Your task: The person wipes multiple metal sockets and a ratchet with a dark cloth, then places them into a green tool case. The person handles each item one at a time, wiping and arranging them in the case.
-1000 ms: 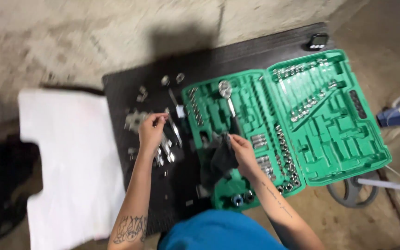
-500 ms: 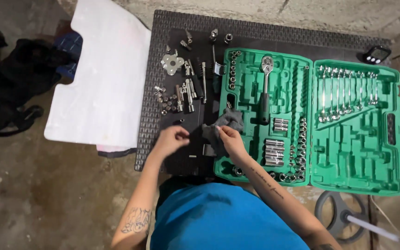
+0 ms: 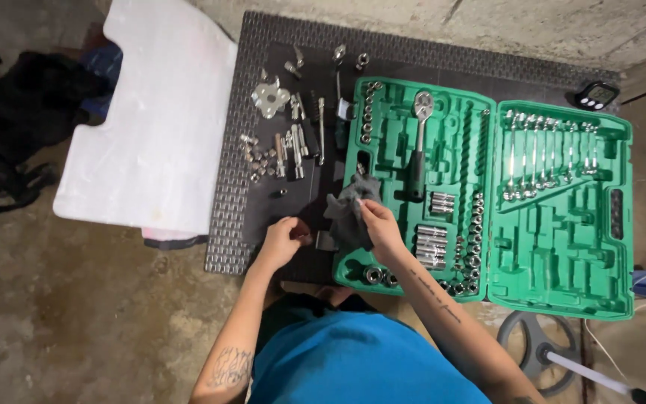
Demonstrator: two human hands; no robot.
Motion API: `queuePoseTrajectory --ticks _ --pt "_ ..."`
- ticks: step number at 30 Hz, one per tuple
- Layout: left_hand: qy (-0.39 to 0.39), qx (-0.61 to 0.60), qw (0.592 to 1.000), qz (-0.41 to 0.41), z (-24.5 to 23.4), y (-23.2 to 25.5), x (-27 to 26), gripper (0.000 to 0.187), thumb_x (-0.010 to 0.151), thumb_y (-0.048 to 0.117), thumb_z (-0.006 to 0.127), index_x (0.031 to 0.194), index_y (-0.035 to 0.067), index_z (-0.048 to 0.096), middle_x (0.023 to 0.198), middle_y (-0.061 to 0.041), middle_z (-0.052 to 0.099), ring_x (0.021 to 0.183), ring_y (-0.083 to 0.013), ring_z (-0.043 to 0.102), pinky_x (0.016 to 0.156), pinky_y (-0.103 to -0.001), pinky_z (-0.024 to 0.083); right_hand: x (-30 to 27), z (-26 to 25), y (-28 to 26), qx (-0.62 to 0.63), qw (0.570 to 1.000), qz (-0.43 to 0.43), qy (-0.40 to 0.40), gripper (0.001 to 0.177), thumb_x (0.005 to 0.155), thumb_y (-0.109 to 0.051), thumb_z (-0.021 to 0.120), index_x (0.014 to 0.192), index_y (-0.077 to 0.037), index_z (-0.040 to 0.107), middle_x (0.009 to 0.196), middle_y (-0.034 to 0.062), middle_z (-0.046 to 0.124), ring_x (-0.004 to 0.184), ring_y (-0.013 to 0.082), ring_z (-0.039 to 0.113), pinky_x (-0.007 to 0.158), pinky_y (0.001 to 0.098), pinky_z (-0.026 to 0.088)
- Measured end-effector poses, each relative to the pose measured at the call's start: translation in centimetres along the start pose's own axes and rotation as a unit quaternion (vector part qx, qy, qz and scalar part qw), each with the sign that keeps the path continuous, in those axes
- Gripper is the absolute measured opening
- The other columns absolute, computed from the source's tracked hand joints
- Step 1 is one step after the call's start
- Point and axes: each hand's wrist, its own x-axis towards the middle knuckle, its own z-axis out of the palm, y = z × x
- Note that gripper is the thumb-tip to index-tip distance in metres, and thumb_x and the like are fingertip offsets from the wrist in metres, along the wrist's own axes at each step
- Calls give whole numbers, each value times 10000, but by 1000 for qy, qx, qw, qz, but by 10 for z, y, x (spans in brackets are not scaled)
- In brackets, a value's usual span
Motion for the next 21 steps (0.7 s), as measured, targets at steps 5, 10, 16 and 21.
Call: queuePoseTrajectory --ticks 5,10,16,21 --pt "-10 -230 972 39 -2 65 9 173 890 -56 753 1039 22 711 936 -48 710 877 -84 669 802 -259 551 -11 -8 -30 46 998 -40 4 257 1054 -204 566 1111 7 702 890 18 715 754 95 655 665 258 527" --pt "-17 -294 945 142 1 136 19 206 883 -97 694 1035 38 660 1003 4 678 901 -72 674 817 -253 588 -27 2 -53 68 995 -61 31 231 1027 -184 583 1130 -16 704 925 16 733 795 94 676 716 260 552" --pt "144 11 944 296 11 172 24 271 793 -124 709 1016 10 632 1000 -123 651 935 -305 655 805 -379 537 -41 29 -50 72 990 -119 11 229 979 -89 665 1205 -48 673 1010 7 719 883 72 651 776 242 521" --pt "98 56 921 374 24 168 33 316 813 -141 625 1097 -1 615 1084 -176 641 1065 -378 616 908 -451 528 -54 26 -56 99 990 -103 10 234 949 -69 672 1181 -49 642 1025 14 721 909 80 657 798 249 527"
